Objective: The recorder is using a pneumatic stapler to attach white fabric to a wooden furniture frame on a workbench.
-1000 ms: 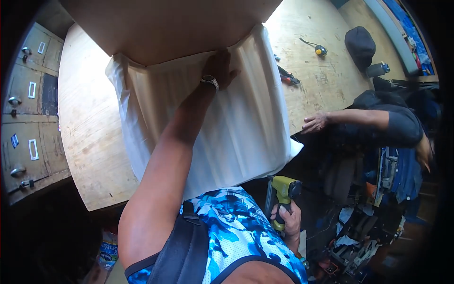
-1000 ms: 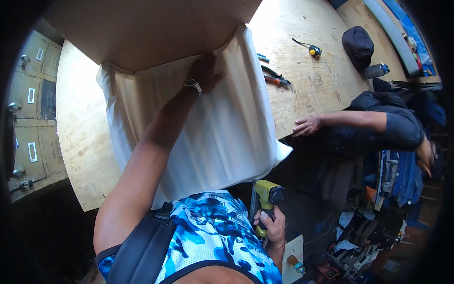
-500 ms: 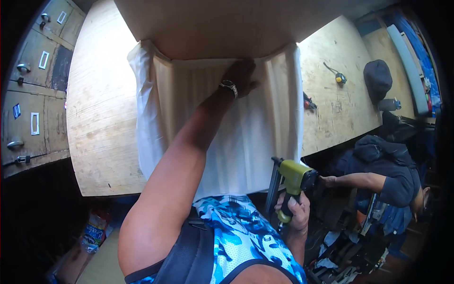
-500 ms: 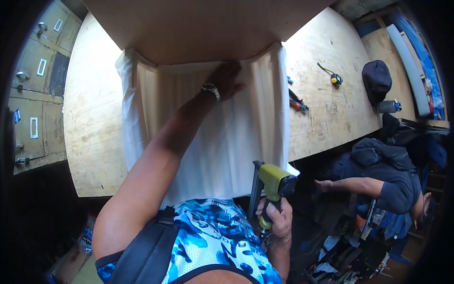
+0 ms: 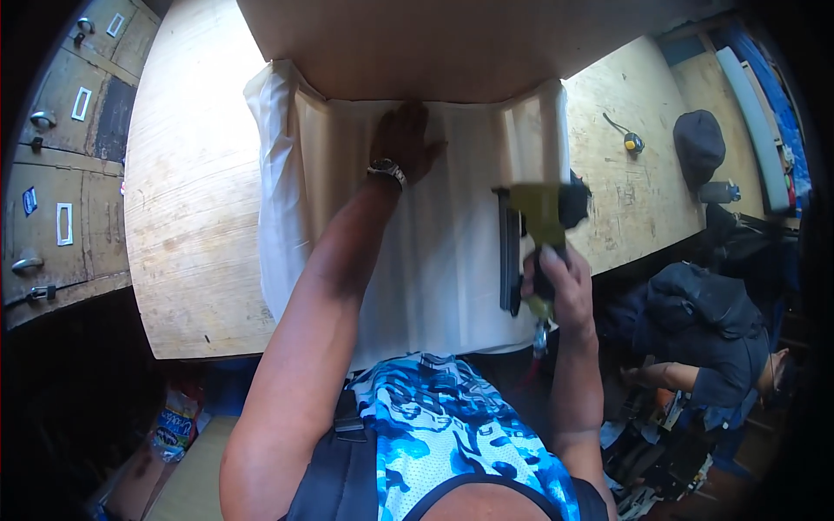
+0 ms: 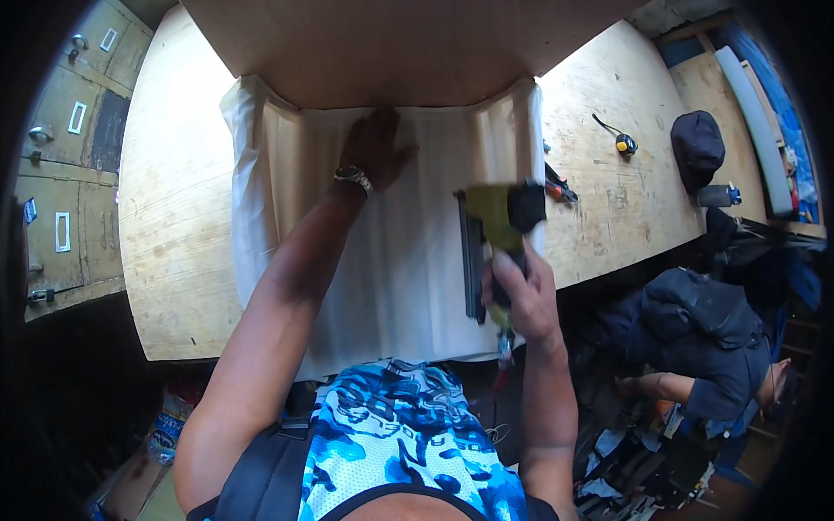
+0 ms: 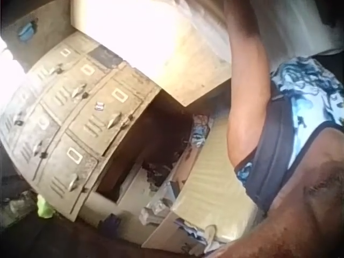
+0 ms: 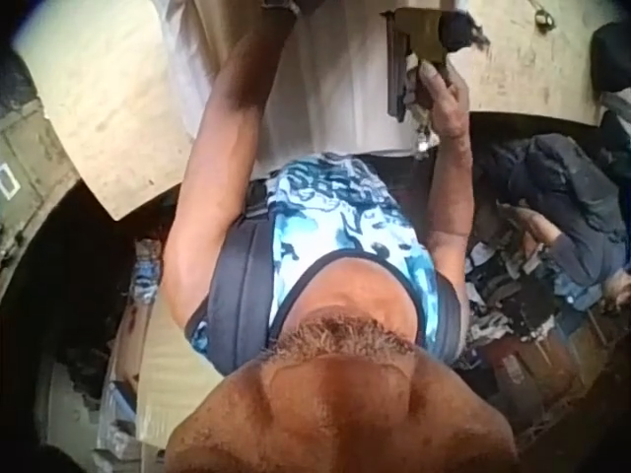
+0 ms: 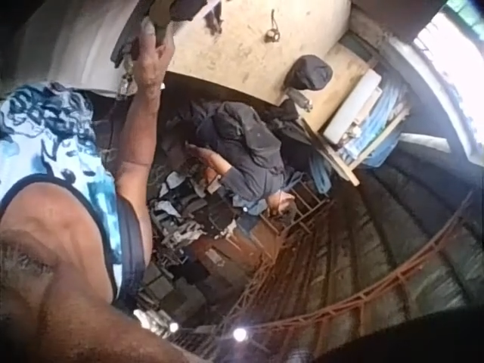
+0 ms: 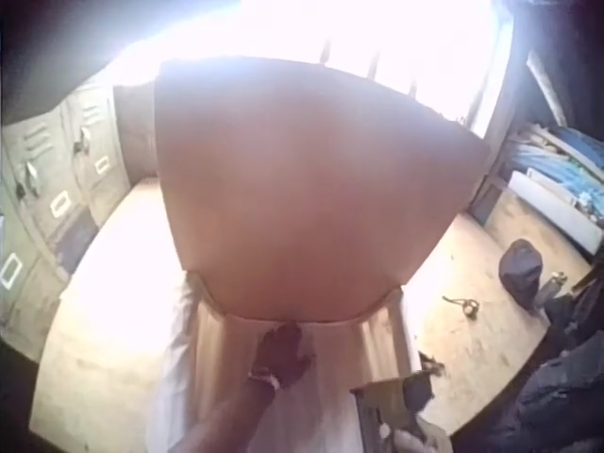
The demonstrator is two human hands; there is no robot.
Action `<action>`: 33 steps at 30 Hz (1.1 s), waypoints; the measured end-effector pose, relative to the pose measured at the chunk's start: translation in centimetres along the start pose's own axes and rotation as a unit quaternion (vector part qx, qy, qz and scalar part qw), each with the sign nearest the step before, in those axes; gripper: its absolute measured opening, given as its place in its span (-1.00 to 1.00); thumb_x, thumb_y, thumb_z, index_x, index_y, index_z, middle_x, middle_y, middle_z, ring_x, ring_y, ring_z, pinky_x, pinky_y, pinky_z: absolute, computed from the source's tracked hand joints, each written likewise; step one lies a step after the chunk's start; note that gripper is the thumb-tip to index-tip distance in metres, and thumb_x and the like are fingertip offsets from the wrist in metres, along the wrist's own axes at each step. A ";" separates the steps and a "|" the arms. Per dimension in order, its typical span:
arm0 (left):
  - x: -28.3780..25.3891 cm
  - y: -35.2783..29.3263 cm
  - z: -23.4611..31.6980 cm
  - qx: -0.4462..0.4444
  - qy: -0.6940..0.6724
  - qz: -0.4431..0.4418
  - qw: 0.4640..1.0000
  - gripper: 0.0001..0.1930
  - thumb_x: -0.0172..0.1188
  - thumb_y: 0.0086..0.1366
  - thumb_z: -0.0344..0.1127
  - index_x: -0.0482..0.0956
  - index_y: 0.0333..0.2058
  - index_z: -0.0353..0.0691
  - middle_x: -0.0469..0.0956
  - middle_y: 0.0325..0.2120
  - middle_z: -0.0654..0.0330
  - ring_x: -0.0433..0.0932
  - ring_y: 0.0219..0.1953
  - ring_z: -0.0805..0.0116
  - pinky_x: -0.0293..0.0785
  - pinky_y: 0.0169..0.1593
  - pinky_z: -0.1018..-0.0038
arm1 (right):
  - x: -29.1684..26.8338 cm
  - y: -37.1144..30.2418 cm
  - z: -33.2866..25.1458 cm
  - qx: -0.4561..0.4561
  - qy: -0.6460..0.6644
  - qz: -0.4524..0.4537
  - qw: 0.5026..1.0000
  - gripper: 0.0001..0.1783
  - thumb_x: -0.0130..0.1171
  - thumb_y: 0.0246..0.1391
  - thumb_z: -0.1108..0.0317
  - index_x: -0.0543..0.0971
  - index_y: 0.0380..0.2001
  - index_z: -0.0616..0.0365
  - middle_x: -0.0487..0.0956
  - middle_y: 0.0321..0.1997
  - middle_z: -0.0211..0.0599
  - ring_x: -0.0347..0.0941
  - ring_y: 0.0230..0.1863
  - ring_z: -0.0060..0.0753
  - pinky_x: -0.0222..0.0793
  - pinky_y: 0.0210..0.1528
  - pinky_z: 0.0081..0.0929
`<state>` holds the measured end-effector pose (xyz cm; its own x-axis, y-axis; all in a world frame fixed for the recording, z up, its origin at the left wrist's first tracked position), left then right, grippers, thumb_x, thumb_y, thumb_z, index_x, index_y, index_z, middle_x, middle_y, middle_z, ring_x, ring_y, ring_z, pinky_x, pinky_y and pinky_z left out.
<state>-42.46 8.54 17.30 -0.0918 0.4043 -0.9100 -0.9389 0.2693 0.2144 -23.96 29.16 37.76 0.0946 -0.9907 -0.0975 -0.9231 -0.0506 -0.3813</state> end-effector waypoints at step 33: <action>-0.6 -3.6 -3.9 -0.100 -0.217 0.240 0.941 -0.72 0.04 0.11 -0.44 0.46 -0.16 -0.25 0.52 -0.19 -0.05 0.47 -0.08 -0.10 0.38 0.02 0.04 | 9.9 24.2 4.2 0.076 -0.113 0.071 0.988 -0.42 0.05 0.23 -0.17 0.54 -0.34 0.24 0.53 -0.54 -0.31 0.48 -0.56 -0.41 0.43 -0.47 -0.37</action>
<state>-40.35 3.95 15.68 -0.4175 0.7685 -0.4848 -0.8716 -0.1878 0.4528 -43.79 18.64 23.70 0.0641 -0.9324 -0.3557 -0.8684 0.1235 -0.4803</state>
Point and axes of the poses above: each hand's wrist, its own y-axis towards the middle knuckle, its own x-axis out of the palm, z = x × y, the point moved 3 cm from there along y, towards the middle knuckle
